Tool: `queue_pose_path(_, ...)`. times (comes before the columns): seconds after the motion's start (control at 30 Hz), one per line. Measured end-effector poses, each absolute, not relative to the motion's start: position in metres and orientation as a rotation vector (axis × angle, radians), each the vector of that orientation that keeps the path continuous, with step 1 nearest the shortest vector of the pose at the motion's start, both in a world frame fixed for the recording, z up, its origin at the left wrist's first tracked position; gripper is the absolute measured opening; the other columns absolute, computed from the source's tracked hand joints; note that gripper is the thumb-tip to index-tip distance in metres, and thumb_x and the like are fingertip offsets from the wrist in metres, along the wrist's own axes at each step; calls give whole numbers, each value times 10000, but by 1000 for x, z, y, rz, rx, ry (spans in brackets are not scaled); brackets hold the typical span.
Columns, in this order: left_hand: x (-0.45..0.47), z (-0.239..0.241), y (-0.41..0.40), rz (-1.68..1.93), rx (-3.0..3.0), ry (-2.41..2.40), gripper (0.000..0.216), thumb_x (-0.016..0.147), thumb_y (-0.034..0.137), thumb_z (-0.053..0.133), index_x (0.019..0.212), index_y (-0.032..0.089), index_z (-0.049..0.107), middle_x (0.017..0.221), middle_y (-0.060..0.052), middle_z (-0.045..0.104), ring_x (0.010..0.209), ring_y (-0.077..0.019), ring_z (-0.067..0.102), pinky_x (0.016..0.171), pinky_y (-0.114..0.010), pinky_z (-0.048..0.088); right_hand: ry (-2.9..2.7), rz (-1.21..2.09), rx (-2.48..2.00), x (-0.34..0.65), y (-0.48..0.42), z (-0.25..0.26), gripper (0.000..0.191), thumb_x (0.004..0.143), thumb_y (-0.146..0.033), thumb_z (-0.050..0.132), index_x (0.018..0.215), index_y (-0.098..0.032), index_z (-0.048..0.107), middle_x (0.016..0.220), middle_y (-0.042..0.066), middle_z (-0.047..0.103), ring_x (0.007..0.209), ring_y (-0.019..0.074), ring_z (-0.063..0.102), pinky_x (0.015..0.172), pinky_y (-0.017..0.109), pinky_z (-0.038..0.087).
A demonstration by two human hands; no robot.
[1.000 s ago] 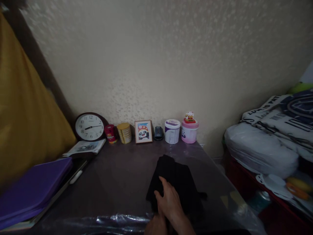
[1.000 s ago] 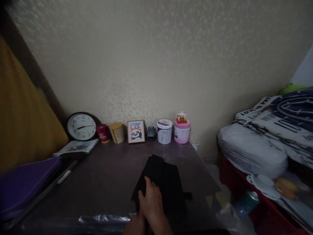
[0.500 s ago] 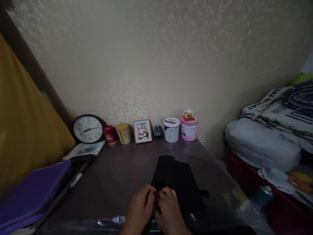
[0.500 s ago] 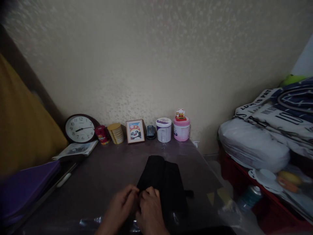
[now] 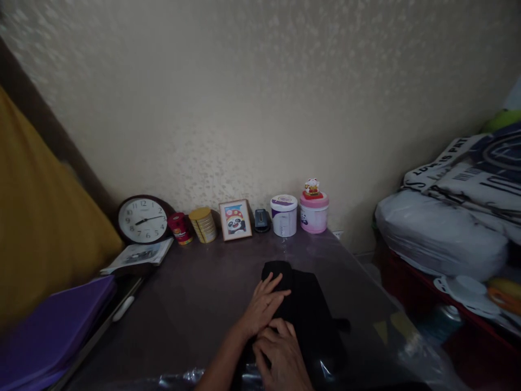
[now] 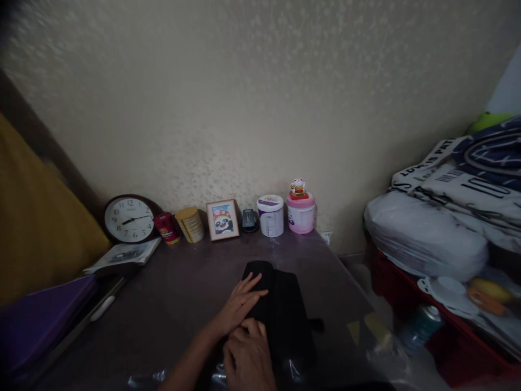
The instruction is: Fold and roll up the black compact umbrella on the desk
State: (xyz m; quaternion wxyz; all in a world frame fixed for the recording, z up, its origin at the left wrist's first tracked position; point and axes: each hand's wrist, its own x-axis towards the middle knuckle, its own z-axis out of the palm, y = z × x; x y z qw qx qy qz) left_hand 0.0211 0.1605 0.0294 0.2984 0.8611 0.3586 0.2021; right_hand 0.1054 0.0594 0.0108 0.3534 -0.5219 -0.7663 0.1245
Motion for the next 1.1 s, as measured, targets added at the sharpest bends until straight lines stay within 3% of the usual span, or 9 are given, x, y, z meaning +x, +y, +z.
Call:
queue_pose_path(0.17, 32, 12, 187, 627, 2280, 1114, 402, 910, 441, 256, 1288, 383, 381, 1477, 50, 206, 1364, -188, 130, 1108, -461, 111, -2023, 302, -1376, 106, 58, 14, 158, 786, -122, 510, 698, -227, 589, 757, -54, 626, 875, 135, 467, 770, 279, 292)
queue_pose_path(0.27, 27, 6, 200, 690, 2219, 1217, 429, 926, 391, 244, 1330, 284, 341, 1443, -33, 304, 1330, -175, 247, 1091, -414, 212, -2039, 305, -1381, 107, 56, 20, 178, 810, -123, 481, 732, -235, 595, 788, -47, 634, 893, 142, 471, 785, 289, 300)
queue_pose_path(0.4, 12, 7, 214, 779, 2119, 1371, 346, 895, 360, 408, 1178, 185, 499, 1253, -76, 517, 1155, -198, 478, 987, -445, 360, -2022, 317, -1345, 108, 55, 22, 183, 812, -123, 467, 739, -230, 595, 797, -32, 633, 913, 152, 472, 802, 304, 302)
queue_pose_path(0.53, 10, 12, 223, 758, 2024, 1504, 277, 856, 351, 498, 1040, 153, 554, 1047, -45, 597, 916, -162, 585, 812, -383, 480, -2011, 321, -1346, 107, 55, 19, 156, 792, -117, 496, 728, -222, 591, 800, -36, 627, 926, 149, 466, 812, 302, 303)
queue_pose_path(1.1, 32, 17, 207, 660, 2059, 1659, 291, 863, 353, 484, 1068, 152, 530, 1012, -43, 597, 862, -153, 594, 766, -364, 493, -2043, 355, -1402, 107, 53, 26, 142, 807, -148, 518, 726, -226, 606, 797, -49, 632, 916, 131, 471, 815, 292, 305)
